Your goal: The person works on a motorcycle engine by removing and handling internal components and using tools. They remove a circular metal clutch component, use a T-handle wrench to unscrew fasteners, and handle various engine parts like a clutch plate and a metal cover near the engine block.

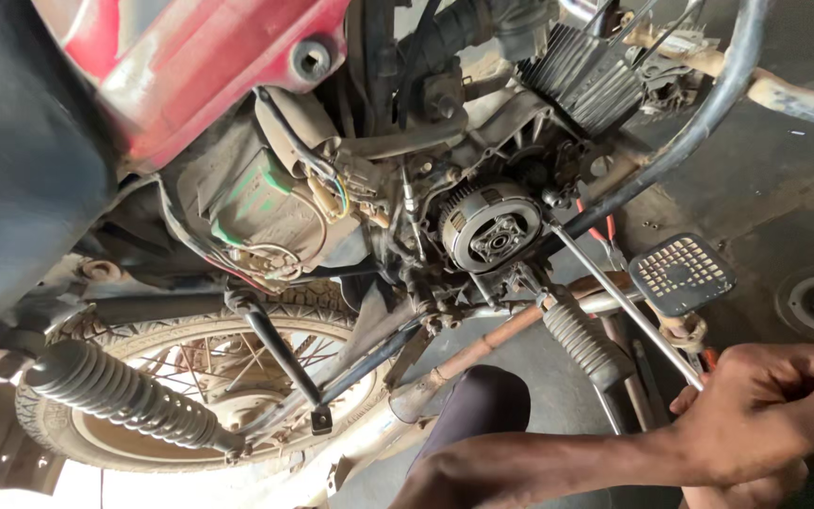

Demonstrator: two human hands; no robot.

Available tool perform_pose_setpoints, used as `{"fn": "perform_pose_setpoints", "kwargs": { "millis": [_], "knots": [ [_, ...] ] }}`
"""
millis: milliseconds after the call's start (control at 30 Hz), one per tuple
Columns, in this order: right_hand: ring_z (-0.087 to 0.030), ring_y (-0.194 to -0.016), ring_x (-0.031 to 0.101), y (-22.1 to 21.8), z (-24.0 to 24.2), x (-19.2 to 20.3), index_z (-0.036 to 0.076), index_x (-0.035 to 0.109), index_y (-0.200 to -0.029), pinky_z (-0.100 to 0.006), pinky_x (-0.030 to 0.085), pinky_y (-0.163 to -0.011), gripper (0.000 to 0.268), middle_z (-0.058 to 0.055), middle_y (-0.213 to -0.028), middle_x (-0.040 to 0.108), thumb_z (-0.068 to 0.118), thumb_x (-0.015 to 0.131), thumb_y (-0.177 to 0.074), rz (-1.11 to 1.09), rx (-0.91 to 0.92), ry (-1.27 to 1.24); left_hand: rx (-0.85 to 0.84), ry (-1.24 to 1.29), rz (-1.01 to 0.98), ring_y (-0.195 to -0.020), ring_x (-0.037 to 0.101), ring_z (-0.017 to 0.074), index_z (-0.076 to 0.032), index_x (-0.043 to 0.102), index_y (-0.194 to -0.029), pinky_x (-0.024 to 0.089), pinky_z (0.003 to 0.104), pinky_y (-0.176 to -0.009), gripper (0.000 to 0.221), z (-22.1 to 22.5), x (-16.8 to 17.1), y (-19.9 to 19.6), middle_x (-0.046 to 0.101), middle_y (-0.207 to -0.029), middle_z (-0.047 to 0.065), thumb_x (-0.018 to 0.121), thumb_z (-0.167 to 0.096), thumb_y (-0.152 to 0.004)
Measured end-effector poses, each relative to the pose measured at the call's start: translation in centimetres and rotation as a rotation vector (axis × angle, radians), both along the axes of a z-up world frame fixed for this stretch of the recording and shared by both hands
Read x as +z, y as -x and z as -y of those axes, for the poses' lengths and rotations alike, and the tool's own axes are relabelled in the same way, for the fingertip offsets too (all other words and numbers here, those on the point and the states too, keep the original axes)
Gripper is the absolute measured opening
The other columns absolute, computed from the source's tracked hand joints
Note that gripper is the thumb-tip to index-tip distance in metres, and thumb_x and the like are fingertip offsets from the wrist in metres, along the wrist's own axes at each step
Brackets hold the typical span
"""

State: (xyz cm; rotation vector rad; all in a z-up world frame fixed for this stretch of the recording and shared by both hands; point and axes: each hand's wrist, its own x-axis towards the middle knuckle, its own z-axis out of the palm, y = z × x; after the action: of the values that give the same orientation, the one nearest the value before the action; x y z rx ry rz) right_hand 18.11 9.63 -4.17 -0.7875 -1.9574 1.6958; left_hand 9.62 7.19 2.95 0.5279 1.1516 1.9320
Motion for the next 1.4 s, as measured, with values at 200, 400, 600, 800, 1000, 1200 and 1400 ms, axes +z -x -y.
{"fn": "perform_pose_setpoints", "kwargs": {
  "millis": [200, 400, 600, 800, 1000, 1200, 1400],
  "knots": [
    [-0.016, -0.093, 0.068, -0.4, 0.4, -0.3, -0.004, 0.056, -0.133, -0.028, 0.053, -0.085, 0.037, -0.013, -0.115, 0.071, 0.009, 0.055, -0.099, -0.015, -0.001, -0.016, 0.044, 0.064, -0.012, -0.067, 0.045, -0.0061, -0.007, 0.056, -0.081, 0.037, 0.017, -0.061, 0.037, 0.2, 1.5, -0.3, 0.054, -0.071, -0.011, 0.052, -0.017, -0.116],
    [-0.016, -0.097, 0.068, -0.6, 0.1, 0.1, -0.004, 0.058, -0.131, -0.030, 0.053, -0.090, 0.037, -0.012, -0.114, 0.070, 0.009, 0.056, -0.097, -0.040, 0.001, -0.018, 0.085, 0.071, -0.054, -0.057, 0.042, -0.0068, -0.010, 0.055, -0.075, 0.033, 0.018, -0.055, 0.041, -0.2, 4.0, 0.2, 0.050, -0.063, -0.012, 0.055, -0.020, -0.115],
    [-0.017, -0.101, 0.068, -1.7, -1.1, 0.0, -0.004, 0.060, -0.129, -0.031, 0.052, -0.095, 0.037, -0.011, -0.114, 0.070, 0.010, 0.058, -0.095, -0.027, 0.037, -0.024, 0.025, 0.071, 0.124, -0.051, 0.035, -0.0058, -0.009, 0.054, -0.069, 0.026, 0.020, -0.049, 0.044, -0.6, 4.3, 0.3, 0.045, -0.060, -0.012, 0.060, -0.018, -0.112],
    [-0.017, -0.105, 0.068, -1.8, -1.1, 0.0, -0.003, 0.062, -0.127, -0.033, 0.052, -0.101, 0.037, -0.010, -0.113, 0.069, 0.011, 0.060, -0.093, -0.014, 0.031, -0.006, 0.031, 0.013, 0.125, -0.056, 0.038, -0.0068, -0.009, 0.054, -0.068, 0.029, 0.020, -0.053, 0.049, -1.1, 4.2, 0.8, 0.045, -0.061, -0.012, 0.061, -0.020, -0.115],
    [-0.020, -0.110, 0.067, -1.4, -0.9, 2.9, -0.004, 0.061, -0.127, -0.035, 0.050, -0.108, 0.041, -0.012, -0.116, 0.068, 0.013, 0.060, -0.091, -0.102, 0.099, -0.032, 0.008, 0.104, -0.023, -0.069, 0.053, -0.0014, -0.006, 0.060, -0.082, 0.042, 0.021, -0.061, 0.035, -1.5, 5.7, 2.4, 0.057, -0.073, -0.007, 0.061, -0.032, -0.106],
    [-0.016, -0.106, 0.068, 0.3, -1.1, 1.4, -0.002, 0.055, -0.135, -0.031, 0.055, -0.097, 0.056, -0.010, -0.120, 0.066, 0.020, 0.065, -0.084, -0.290, 0.088, 0.089, 0.228, -0.022, 0.117, -0.065, 0.041, -0.0019, -0.006, 0.057, -0.075, 0.030, 0.021, -0.059, 0.040, -2.9, 5.2, 0.1, 0.049, -0.068, -0.007, 0.066, -0.015, -0.112],
    [-0.015, -0.090, 0.063, 0.8, -2.4, -2.1, -0.006, 0.055, -0.124, -0.025, 0.051, -0.081, 0.027, -0.007, -0.104, 0.061, 0.005, 0.068, -0.104, 0.008, -0.140, -0.498, 0.265, -0.039, 0.046, -0.063, 0.037, 0.0000, -0.002, 0.054, -0.075, 0.026, 0.023, -0.059, 0.039, -3.4, 1.7, -0.2, 0.047, -0.071, -0.006, 0.070, -0.007, -0.110]
  ]
}}
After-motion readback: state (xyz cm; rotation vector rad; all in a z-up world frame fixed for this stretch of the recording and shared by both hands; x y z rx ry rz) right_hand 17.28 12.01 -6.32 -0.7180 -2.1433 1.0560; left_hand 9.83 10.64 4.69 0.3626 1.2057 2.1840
